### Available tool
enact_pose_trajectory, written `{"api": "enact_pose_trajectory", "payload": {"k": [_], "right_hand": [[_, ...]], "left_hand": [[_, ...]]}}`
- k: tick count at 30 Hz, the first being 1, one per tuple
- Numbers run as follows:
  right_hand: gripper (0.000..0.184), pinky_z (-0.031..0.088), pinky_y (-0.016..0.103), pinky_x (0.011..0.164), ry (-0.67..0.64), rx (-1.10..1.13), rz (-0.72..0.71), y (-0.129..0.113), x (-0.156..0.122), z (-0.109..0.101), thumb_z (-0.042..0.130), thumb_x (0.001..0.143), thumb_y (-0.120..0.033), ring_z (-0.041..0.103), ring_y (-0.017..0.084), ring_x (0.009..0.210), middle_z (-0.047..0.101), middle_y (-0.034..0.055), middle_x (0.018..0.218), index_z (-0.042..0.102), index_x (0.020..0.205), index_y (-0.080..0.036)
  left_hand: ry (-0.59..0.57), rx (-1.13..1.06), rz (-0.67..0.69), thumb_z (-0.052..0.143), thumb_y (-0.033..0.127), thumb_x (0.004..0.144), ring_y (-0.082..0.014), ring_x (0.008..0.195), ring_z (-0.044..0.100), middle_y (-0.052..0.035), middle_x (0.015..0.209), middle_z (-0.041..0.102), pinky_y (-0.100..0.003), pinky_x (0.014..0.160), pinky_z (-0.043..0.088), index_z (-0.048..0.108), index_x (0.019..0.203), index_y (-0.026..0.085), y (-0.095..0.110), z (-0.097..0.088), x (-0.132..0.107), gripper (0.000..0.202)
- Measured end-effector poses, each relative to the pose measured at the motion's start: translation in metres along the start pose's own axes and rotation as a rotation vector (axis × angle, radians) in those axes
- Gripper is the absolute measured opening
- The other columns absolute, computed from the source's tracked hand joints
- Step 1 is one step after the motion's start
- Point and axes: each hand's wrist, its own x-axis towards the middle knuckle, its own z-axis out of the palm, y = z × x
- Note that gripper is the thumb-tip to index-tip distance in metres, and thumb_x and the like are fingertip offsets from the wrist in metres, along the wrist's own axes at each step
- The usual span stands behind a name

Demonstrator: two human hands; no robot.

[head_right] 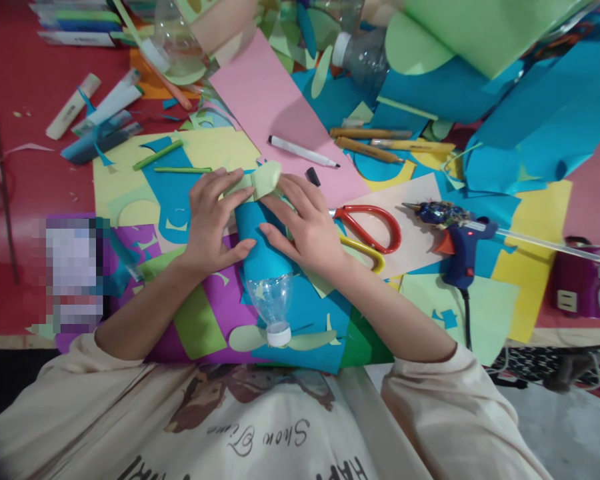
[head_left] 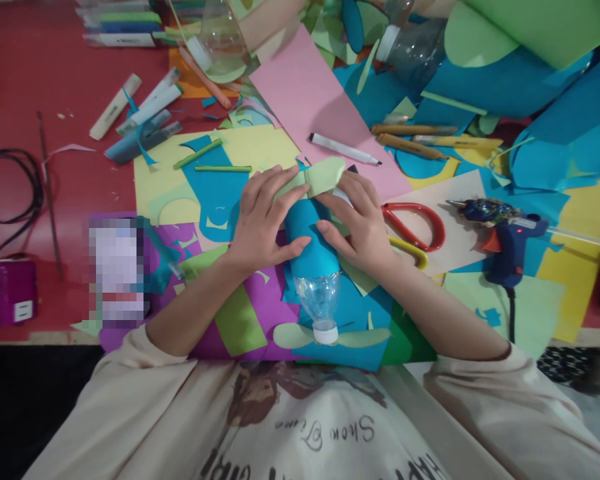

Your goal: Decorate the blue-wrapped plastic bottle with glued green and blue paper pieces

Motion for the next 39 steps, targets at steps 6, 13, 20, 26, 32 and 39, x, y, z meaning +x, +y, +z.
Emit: {"api": "enact_pose_trajectory", "payload": {"k": [6, 13, 20, 26, 32, 39], "right_hand": [[0.038, 0.044, 0.051, 0.105, 0.06, -0.036, -0.043, -0.0005, -0.0002, 0.0009, 0.043, 0.095, -0.045, 0.056, 0.028, 0.123, 0.061, 0.0063, 0.125, 0.054, 0.129, -0.035], [0.05, 0.037, 0.049, 0.113, -0.024, -0.01, -0.081, -0.0028, 0.0013, -0.0046, 0.034, 0.097, -0.044, 0.049, 0.025, 0.132, 0.055, 0.0036, 0.138, 0.035, 0.146, -0.035], [0.058, 0.03, 0.048, 0.118, -0.188, -0.049, -0.099, -0.0052, 0.0057, -0.008, 0.023, 0.098, -0.054, 0.037, 0.023, 0.142, 0.048, 0.0011, 0.148, 0.027, 0.151, -0.032], [0.057, 0.031, 0.05, 0.118, -0.08, -0.042, -0.048, -0.0019, 0.0033, -0.0048, 0.028, 0.097, -0.055, 0.041, 0.025, 0.139, 0.048, 0.0025, 0.147, 0.031, 0.15, -0.034], [0.051, 0.031, 0.054, 0.116, -0.071, -0.023, 0.019, -0.0026, 0.0031, -0.0011, 0.038, 0.094, -0.052, 0.043, 0.028, 0.138, 0.051, 0.0024, 0.143, 0.039, 0.143, -0.039], [0.043, 0.032, 0.054, 0.115, -0.054, -0.004, 0.037, -0.0032, 0.0036, -0.0032, 0.04, 0.095, -0.05, 0.045, 0.028, 0.135, 0.054, 0.0023, 0.139, 0.05, 0.135, -0.038]], "left_hand": [[-0.049, 0.006, -0.035, 0.038, 0.068, 0.088, -0.0338, 0.138, 0.039, -0.0107, 0.147, 0.046, -0.057, 0.115, 0.027, 0.039, 0.139, 0.027, 0.0016, -0.0011, 0.0011, 0.065], [0.083, -0.027, -0.03, 0.047, 0.076, 0.079, -0.0322, 0.131, 0.047, -0.0136, 0.135, 0.055, -0.056, 0.111, 0.037, 0.04, 0.13, 0.024, 0.0005, 0.0038, 0.0001, 0.073], [-0.014, 0.024, -0.153, 0.041, 0.078, 0.08, -0.0312, 0.133, 0.047, -0.009, 0.132, 0.056, -0.058, 0.112, 0.036, 0.04, 0.121, 0.029, -0.0027, 0.0042, -0.0038, 0.064], [0.068, 0.07, 0.005, 0.04, 0.078, 0.08, -0.0314, 0.132, 0.046, -0.0127, 0.136, 0.053, -0.058, 0.107, 0.039, 0.034, 0.136, 0.026, -0.0058, 0.0054, -0.0035, 0.077], [-0.031, 0.066, -0.076, 0.031, 0.073, 0.086, -0.029, 0.137, 0.041, -0.0082, 0.142, 0.05, -0.06, 0.112, 0.032, 0.035, 0.137, 0.028, 0.0013, 0.0012, 0.0005, 0.068], [0.033, 0.043, 0.01, 0.044, 0.071, 0.083, -0.0306, 0.122, 0.055, -0.0062, 0.126, 0.062, -0.059, 0.109, 0.035, 0.047, 0.128, 0.03, -0.0016, -0.0003, -0.0037, 0.06]]}}
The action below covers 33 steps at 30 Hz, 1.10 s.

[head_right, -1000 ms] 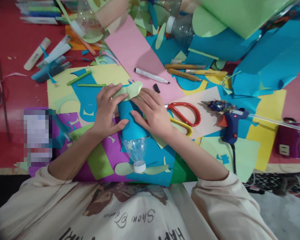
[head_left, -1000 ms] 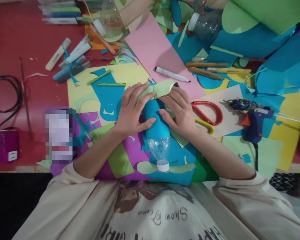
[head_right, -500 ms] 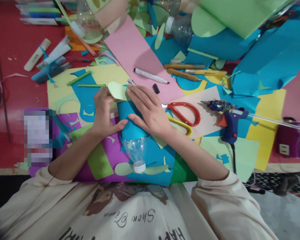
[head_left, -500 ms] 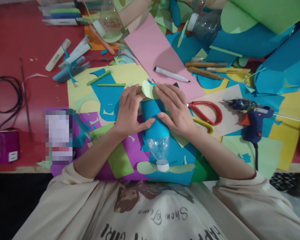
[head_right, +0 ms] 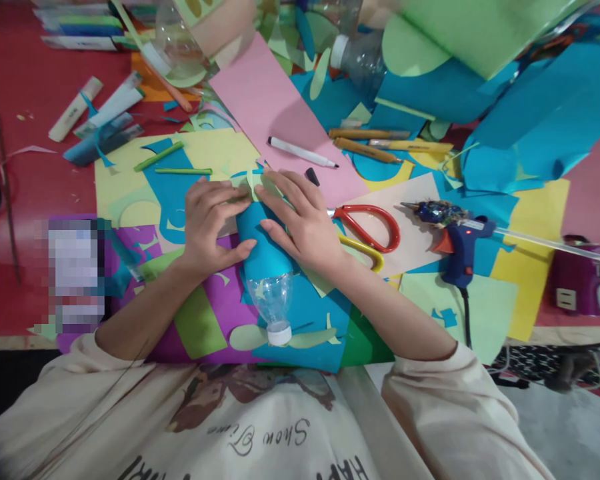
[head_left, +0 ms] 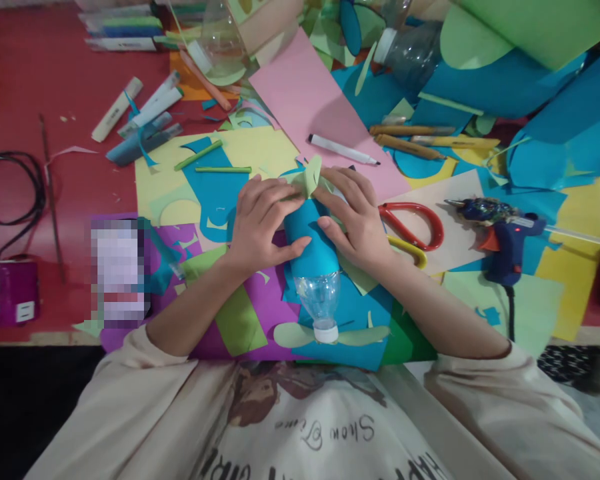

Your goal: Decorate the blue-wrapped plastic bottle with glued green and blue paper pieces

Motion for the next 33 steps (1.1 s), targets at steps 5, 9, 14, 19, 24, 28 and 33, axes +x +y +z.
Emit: {"api": "enact_pose_trajectory", "payload": {"k": [5, 9, 14, 19, 24, 28, 33], "right_hand": [[0.041, 0.036, 0.053, 0.112, 0.05, 0.028, -0.035, 0.001, 0.0, 0.0, 0.037, 0.096, -0.047, 0.05, 0.027, 0.13, 0.057, 0.0028, 0.135, 0.051, 0.134, -0.038], [0.04, 0.038, 0.053, 0.11, 0.053, 0.015, -0.025, 0.001, 0.0, 0.001, 0.038, 0.096, -0.046, 0.052, 0.027, 0.127, 0.058, 0.0025, 0.133, 0.053, 0.131, -0.038], [0.038, 0.038, 0.052, 0.11, 0.068, 0.025, -0.045, -0.001, 0.0, 0.002, 0.041, 0.095, -0.043, 0.053, 0.027, 0.126, 0.059, 0.0036, 0.131, 0.054, 0.131, -0.037], [0.03, 0.049, 0.048, 0.097, 0.195, -0.081, -0.106, 0.001, 0.003, -0.003, 0.045, 0.095, -0.036, 0.061, 0.025, 0.112, 0.066, 0.0059, 0.119, 0.057, 0.122, -0.029], [0.017, 0.049, 0.052, 0.088, 0.239, -0.196, 0.097, 0.033, 0.01, -0.014, 0.049, 0.093, -0.029, 0.06, 0.027, 0.095, 0.066, 0.0061, 0.092, 0.066, 0.091, -0.033], [0.008, 0.047, 0.058, 0.089, 0.232, -0.231, 0.176, 0.06, 0.012, -0.012, 0.062, 0.086, -0.037, 0.055, 0.032, 0.098, 0.059, 0.0073, 0.083, 0.067, 0.089, -0.031], [0.021, 0.048, 0.054, 0.086, 0.267, -0.286, 0.184, 0.067, 0.013, -0.003, 0.064, 0.085, -0.045, 0.055, 0.028, 0.091, 0.059, 0.0066, 0.076, 0.061, 0.074, -0.027]], "left_hand": [[0.041, 0.052, 0.041, 0.049, 0.063, 0.085, -0.0278, 0.107, 0.063, -0.0082, 0.115, 0.067, -0.053, 0.102, 0.043, 0.055, 0.121, 0.025, 0.003, -0.002, 0.003, 0.053], [0.073, 0.125, 0.062, 0.047, 0.064, 0.085, -0.0257, 0.097, 0.066, -0.0078, 0.106, 0.069, -0.05, 0.098, 0.047, 0.058, 0.116, 0.023, 0.004, -0.002, 0.005, 0.052], [0.047, 0.137, 0.045, 0.045, 0.064, 0.085, -0.026, 0.097, 0.065, -0.0079, 0.106, 0.069, -0.049, 0.098, 0.047, 0.058, 0.118, 0.025, 0.003, -0.001, 0.003, 0.052], [-0.016, 0.078, -0.015, 0.047, 0.065, 0.084, -0.0283, 0.105, 0.061, -0.0087, 0.114, 0.066, -0.05, 0.102, 0.041, 0.056, 0.12, 0.026, 0.001, 0.0, 0.0, 0.054], [0.049, 0.063, 0.01, 0.047, 0.062, 0.085, -0.0277, 0.105, 0.061, -0.0081, 0.113, 0.065, -0.05, 0.102, 0.04, 0.054, 0.121, 0.027, 0.002, 0.003, 0.0, 0.05], [0.127, 0.01, 0.065, 0.05, 0.054, 0.087, -0.0264, 0.104, 0.061, -0.0078, 0.112, 0.065, -0.048, 0.1, 0.042, 0.052, 0.121, 0.026, 0.006, 0.003, 0.003, 0.044], [0.258, -0.153, -0.149, 0.036, 0.054, 0.096, -0.0231, 0.102, 0.062, -0.0047, 0.104, 0.066, -0.045, 0.094, 0.049, 0.056, 0.102, 0.029, 0.013, -0.007, 0.017, 0.033]]}}
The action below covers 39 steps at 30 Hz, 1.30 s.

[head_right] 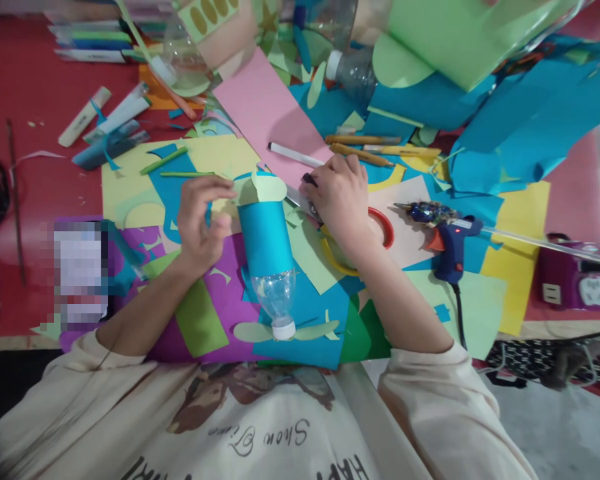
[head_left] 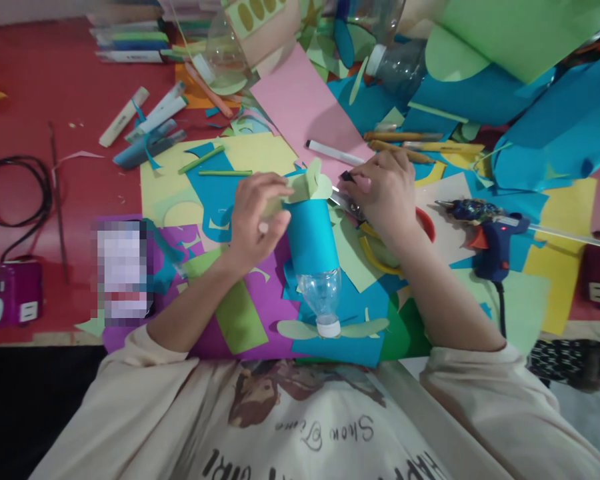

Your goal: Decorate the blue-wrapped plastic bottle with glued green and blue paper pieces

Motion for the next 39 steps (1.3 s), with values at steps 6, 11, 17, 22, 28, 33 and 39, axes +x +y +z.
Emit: {"api": "enact_pose_trajectory", "payload": {"k": [6, 11, 17, 22, 28, 33, 39], "right_hand": [[0.015, 0.052, 0.046, 0.076, -0.009, 0.134, 0.02, -0.004, 0.006, -0.017, 0.057, 0.089, -0.041, 0.061, 0.023, 0.081, 0.065, 0.0042, 0.083, 0.062, 0.088, -0.028], [0.024, 0.052, 0.037, 0.07, 0.001, 0.346, 0.137, -0.013, 0.008, -0.043, 0.054, 0.091, -0.039, 0.062, 0.019, 0.078, 0.066, 0.0025, 0.09, 0.061, 0.112, -0.031], [0.023, 0.052, 0.031, 0.065, -0.013, 0.662, 0.318, -0.028, -0.009, -0.063, 0.066, 0.08, -0.024, 0.06, 0.014, 0.07, 0.065, 0.0003, 0.078, 0.069, 0.102, -0.027], [0.012, 0.056, 0.031, 0.066, -0.062, 0.69, 0.406, -0.035, -0.028, -0.067, 0.072, 0.072, -0.023, 0.063, 0.013, 0.067, 0.069, -0.0003, 0.08, 0.065, 0.082, -0.024], [0.008, 0.055, 0.031, 0.066, -0.136, 0.667, 0.319, -0.049, -0.038, -0.078, 0.069, 0.076, -0.021, 0.066, 0.016, 0.073, 0.073, 0.0013, 0.08, 0.073, 0.083, -0.024], [0.009, 0.055, 0.034, 0.071, -0.187, 0.689, 0.218, -0.061, -0.043, -0.082, 0.069, 0.079, -0.021, 0.067, 0.017, 0.075, 0.074, 0.0001, 0.08, 0.075, 0.084, -0.026], [0.01, 0.056, 0.034, 0.073, -0.248, 0.692, 0.198, -0.071, -0.044, -0.082, 0.067, 0.083, -0.025, 0.067, 0.016, 0.079, 0.074, 0.0007, 0.085, 0.075, 0.088, -0.026]], "left_hand": [[-0.323, -0.159, -0.192, 0.039, 0.05, 0.097, -0.0218, 0.102, 0.066, -0.0019, 0.105, 0.07, -0.042, 0.091, 0.053, 0.063, 0.103, 0.027, -0.029, 0.01, 0.063, 0.034], [-0.543, -0.096, -0.123, 0.068, 0.038, 0.074, -0.0259, 0.091, 0.068, -0.006, 0.097, 0.073, -0.042, 0.08, 0.053, 0.073, 0.088, 0.02, -0.076, 0.053, 0.112, 0.023], [-0.725, 0.096, -0.081, 0.072, 0.049, 0.07, -0.0181, 0.076, 0.058, 0.0027, 0.069, 0.067, -0.041, 0.077, 0.053, 0.065, 0.067, 0.027, -0.089, 0.063, 0.125, 0.023], [-0.468, 0.089, -0.199, 0.067, 0.055, 0.08, -0.0189, 0.082, 0.06, -0.0017, 0.093, 0.072, -0.046, 0.082, 0.052, 0.07, 0.094, 0.021, -0.047, -0.014, 0.104, 0.036], [-0.136, -0.257, -0.119, 0.079, 0.026, 0.076, -0.0114, 0.069, 0.062, 0.0013, 0.077, 0.071, -0.027, 0.059, 0.049, 0.076, 0.09, 0.025, 0.003, -0.075, 0.043, 0.015], [0.008, -0.425, -0.204, 0.077, 0.011, 0.074, -0.0102, 0.069, 0.068, 0.0024, 0.078, 0.076, -0.02, 0.058, 0.052, 0.078, 0.091, 0.027, 0.017, -0.062, 0.001, 0.024], [-0.012, -0.467, -0.211, 0.076, 0.004, 0.073, -0.0086, 0.071, 0.068, 0.0019, 0.08, 0.076, -0.017, 0.061, 0.051, 0.078, 0.093, 0.027, 0.015, -0.057, -0.012, 0.03]]}}
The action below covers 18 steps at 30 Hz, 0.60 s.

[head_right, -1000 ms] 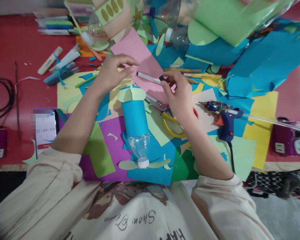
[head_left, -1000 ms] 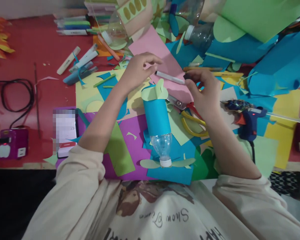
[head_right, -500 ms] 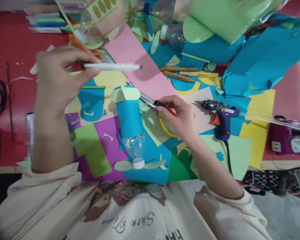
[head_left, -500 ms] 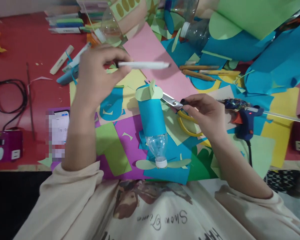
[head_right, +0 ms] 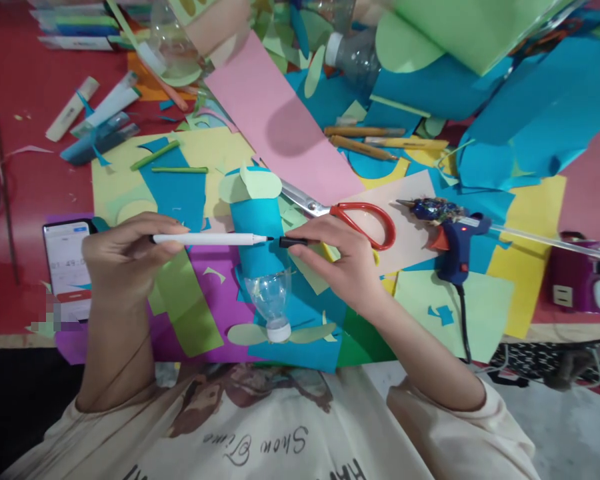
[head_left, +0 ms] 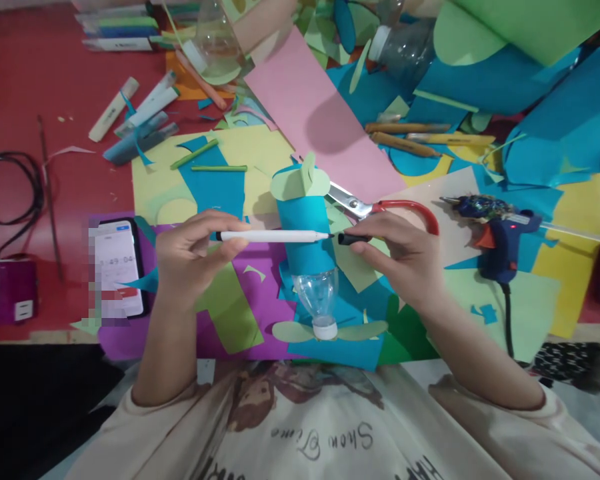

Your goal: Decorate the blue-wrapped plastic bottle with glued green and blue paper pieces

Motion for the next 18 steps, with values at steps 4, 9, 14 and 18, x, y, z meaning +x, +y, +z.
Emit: {"api": "enact_pose_trajectory", "payload": {"k": [4, 9, 14, 18], "right_hand": [[0.013, 0.055, 0.035, 0.075, -0.034, 0.009, -0.02, 0.001, 0.001, 0.002, 0.067, 0.082, -0.023, 0.067, 0.016, 0.08, 0.074, 0.0005, 0.085, 0.075, 0.091, -0.026], [0.014, 0.054, 0.032, 0.07, -0.048, 0.026, -0.041, 0.004, 0.003, 0.006, 0.068, 0.081, -0.019, 0.065, 0.015, 0.075, 0.073, 0.0006, 0.08, 0.076, 0.09, -0.025], [0.014, 0.051, 0.03, 0.06, -0.031, 0.089, -0.026, 0.009, 0.001, 0.007, 0.07, 0.079, -0.019, 0.06, 0.013, 0.066, 0.068, -0.0003, 0.072, 0.077, 0.089, -0.026], [0.013, 0.05, 0.03, 0.058, 0.015, 0.087, -0.042, 0.009, -0.004, 0.008, 0.07, 0.08, -0.021, 0.059, 0.014, 0.064, 0.067, 0.0, 0.069, 0.077, 0.089, -0.026]], "left_hand": [[-0.033, -0.008, -0.042, 0.075, 0.008, 0.075, -0.0105, 0.072, 0.068, 0.0015, 0.083, 0.077, -0.02, 0.061, 0.052, 0.077, 0.093, 0.029, -0.003, 0.002, -0.002, 0.028], [-0.05, 0.023, -0.324, 0.078, 0.027, 0.075, -0.0146, 0.073, 0.071, -0.0002, 0.082, 0.077, -0.023, 0.063, 0.056, 0.078, 0.084, 0.026, 0.0, 0.012, -0.008, 0.009], [-0.048, -0.057, -0.546, 0.08, 0.036, 0.072, -0.0137, 0.063, 0.071, -0.0016, 0.08, 0.077, -0.022, 0.059, 0.058, 0.078, 0.083, 0.023, 0.003, 0.019, -0.012, 0.018], [-0.044, -0.123, -0.604, 0.081, 0.038, 0.071, -0.0145, 0.06, 0.071, -0.0025, 0.078, 0.077, -0.023, 0.056, 0.06, 0.078, 0.082, 0.022, 0.004, 0.023, -0.013, 0.02]]}}
